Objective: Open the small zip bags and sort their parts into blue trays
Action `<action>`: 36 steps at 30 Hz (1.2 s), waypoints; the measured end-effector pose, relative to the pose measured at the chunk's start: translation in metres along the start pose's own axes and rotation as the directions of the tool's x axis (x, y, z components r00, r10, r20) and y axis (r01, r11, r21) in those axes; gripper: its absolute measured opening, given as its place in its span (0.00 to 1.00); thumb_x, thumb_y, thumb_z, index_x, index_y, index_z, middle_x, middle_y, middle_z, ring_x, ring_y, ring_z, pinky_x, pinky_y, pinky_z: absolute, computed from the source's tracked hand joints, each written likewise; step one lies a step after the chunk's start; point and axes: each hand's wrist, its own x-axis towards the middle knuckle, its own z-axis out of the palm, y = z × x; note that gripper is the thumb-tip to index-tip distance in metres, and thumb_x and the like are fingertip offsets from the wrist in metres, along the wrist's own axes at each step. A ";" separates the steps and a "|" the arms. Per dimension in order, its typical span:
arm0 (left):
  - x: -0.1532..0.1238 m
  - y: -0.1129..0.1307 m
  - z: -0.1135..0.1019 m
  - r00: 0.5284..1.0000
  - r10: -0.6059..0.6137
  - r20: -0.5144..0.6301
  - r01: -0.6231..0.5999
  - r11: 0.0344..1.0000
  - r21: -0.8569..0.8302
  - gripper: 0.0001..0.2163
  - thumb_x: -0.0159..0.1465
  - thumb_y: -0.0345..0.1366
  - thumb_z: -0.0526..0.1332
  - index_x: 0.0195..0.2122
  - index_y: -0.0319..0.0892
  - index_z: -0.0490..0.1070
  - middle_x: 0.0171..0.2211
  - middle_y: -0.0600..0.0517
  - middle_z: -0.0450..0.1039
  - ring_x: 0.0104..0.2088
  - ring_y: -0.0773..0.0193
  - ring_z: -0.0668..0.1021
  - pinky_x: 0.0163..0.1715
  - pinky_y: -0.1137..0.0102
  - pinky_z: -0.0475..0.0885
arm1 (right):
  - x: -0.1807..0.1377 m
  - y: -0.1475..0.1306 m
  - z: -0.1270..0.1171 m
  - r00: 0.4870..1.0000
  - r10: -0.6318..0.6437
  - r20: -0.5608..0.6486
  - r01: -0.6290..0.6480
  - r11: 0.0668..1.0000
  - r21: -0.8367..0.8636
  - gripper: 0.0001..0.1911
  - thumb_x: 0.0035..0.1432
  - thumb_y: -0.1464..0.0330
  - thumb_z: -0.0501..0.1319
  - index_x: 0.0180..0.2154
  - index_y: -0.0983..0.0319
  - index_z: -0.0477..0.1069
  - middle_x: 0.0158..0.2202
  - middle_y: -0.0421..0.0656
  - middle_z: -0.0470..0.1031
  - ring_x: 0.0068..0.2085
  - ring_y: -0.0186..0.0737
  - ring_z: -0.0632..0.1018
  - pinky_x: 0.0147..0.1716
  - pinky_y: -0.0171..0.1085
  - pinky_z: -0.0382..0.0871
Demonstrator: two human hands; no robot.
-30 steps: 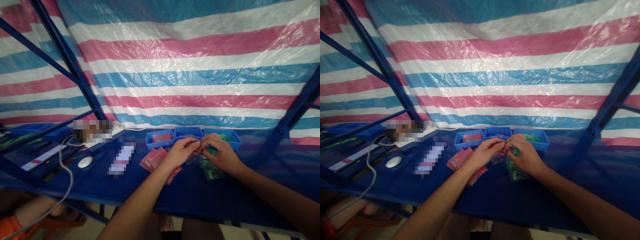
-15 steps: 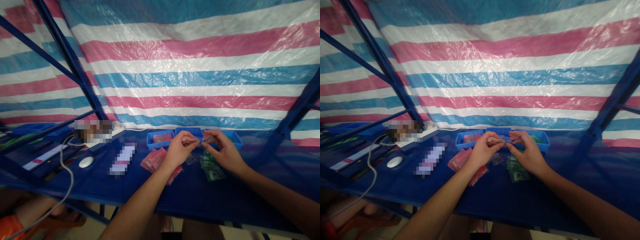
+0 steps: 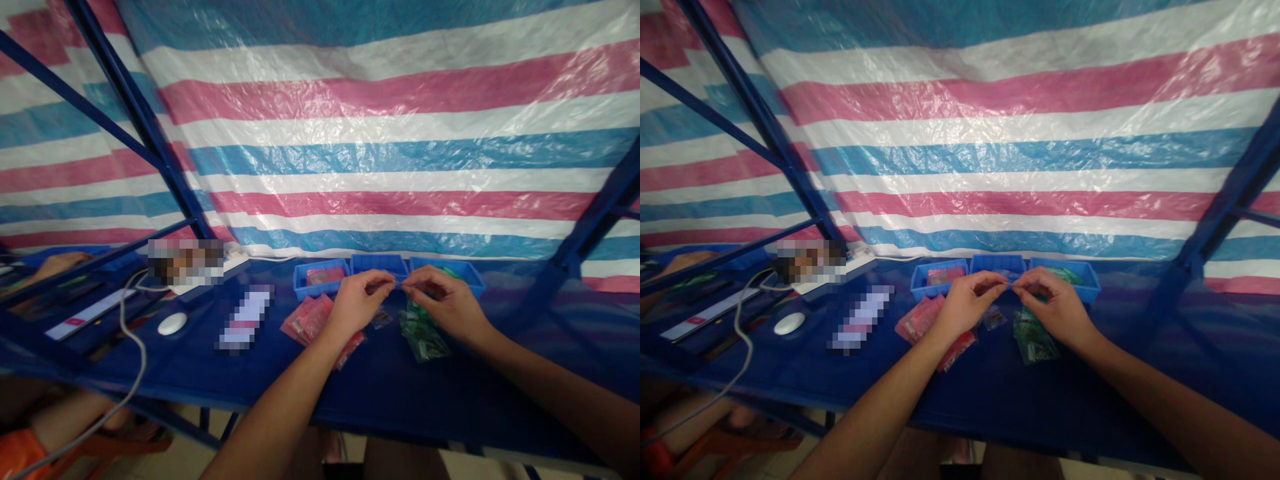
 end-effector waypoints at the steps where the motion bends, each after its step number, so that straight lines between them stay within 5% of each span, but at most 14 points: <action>1: 0.000 0.000 0.000 1.000 -0.024 0.012 0.024 0.999 -0.035 0.12 0.68 0.42 0.67 0.47 0.42 0.83 0.45 0.46 0.85 0.43 0.57 0.85 0.45 0.65 0.80 | 0.001 -0.001 -0.002 0.999 -0.046 0.007 0.046 0.998 -0.039 0.06 0.66 0.60 0.68 0.42 0.55 0.81 0.45 0.46 0.80 0.47 0.48 0.82 0.49 0.49 0.78; 5: 0.002 -0.002 0.001 0.984 -0.161 0.075 0.175 0.950 -0.257 0.15 0.68 0.42 0.66 0.51 0.39 0.80 0.44 0.43 0.84 0.39 0.58 0.86 0.36 0.68 0.80 | 0.003 -0.003 -0.006 0.990 -0.140 0.034 0.143 0.979 -0.143 0.07 0.68 0.66 0.64 0.42 0.52 0.83 0.50 0.45 0.78 0.53 0.49 0.80 0.55 0.51 0.75; 10: 0.005 0.001 0.001 0.980 -0.183 0.072 0.197 0.890 -0.412 0.14 0.69 0.42 0.63 0.45 0.37 0.80 0.44 0.42 0.83 0.40 0.59 0.85 0.41 0.66 0.81 | 0.005 0.000 -0.003 0.983 -0.171 0.066 0.181 0.962 -0.205 0.08 0.67 0.67 0.65 0.42 0.51 0.83 0.53 0.45 0.78 0.56 0.49 0.79 0.58 0.52 0.74; 18: 0.004 -0.008 0.000 1.000 -0.024 -0.012 0.023 0.995 -0.098 0.08 0.66 0.35 0.67 0.45 0.39 0.79 0.44 0.44 0.84 0.45 0.59 0.84 0.50 0.65 0.78 | 0.002 0.006 0.002 0.995 -0.023 0.097 0.029 0.998 -0.056 0.10 0.69 0.63 0.62 0.46 0.54 0.82 0.48 0.46 0.81 0.46 0.47 0.83 0.44 0.47 0.82; 22: 0.001 -0.003 -0.007 0.999 0.047 -0.006 -0.045 0.974 0.222 0.13 0.69 0.34 0.64 0.54 0.42 0.76 0.47 0.45 0.83 0.44 0.58 0.84 0.48 0.64 0.78 | 0.006 0.004 -0.006 0.998 -0.008 -0.055 0.006 0.999 -0.046 0.13 0.69 0.60 0.63 0.52 0.54 0.79 0.53 0.48 0.79 0.48 0.49 0.83 0.44 0.48 0.83; 27: -0.006 0.000 -0.011 0.966 0.157 0.204 -0.240 0.838 0.491 0.13 0.70 0.42 0.64 0.50 0.42 0.80 0.49 0.43 0.81 0.51 0.51 0.82 0.56 0.59 0.74 | 0.015 0.003 -0.023 0.972 -0.192 -0.137 0.134 0.928 -0.347 0.20 0.70 0.61 0.62 0.61 0.53 0.74 0.61 0.51 0.73 0.56 0.55 0.79 0.53 0.54 0.80; 31: -0.010 -0.005 -0.011 0.946 0.100 0.308 -0.257 0.810 0.526 0.21 0.63 0.49 0.71 0.53 0.43 0.81 0.52 0.42 0.81 0.55 0.46 0.80 0.60 0.56 0.72 | 0.022 0.010 -0.037 0.953 -0.290 -0.082 0.183 0.773 -0.608 0.24 0.69 0.61 0.62 0.64 0.56 0.70 0.60 0.54 0.72 0.62 0.60 0.75 0.63 0.61 0.71; 36: -0.009 -0.009 -0.015 0.930 0.065 0.362 -0.250 0.834 0.491 0.32 0.59 0.47 0.75 0.64 0.46 0.75 0.59 0.42 0.77 0.59 0.47 0.79 0.62 0.58 0.72 | 0.024 0.023 -0.053 0.954 -0.284 -0.092 0.130 0.674 -0.727 0.27 0.68 0.58 0.63 0.65 0.59 0.70 0.59 0.56 0.72 0.60 0.64 0.75 0.64 0.63 0.68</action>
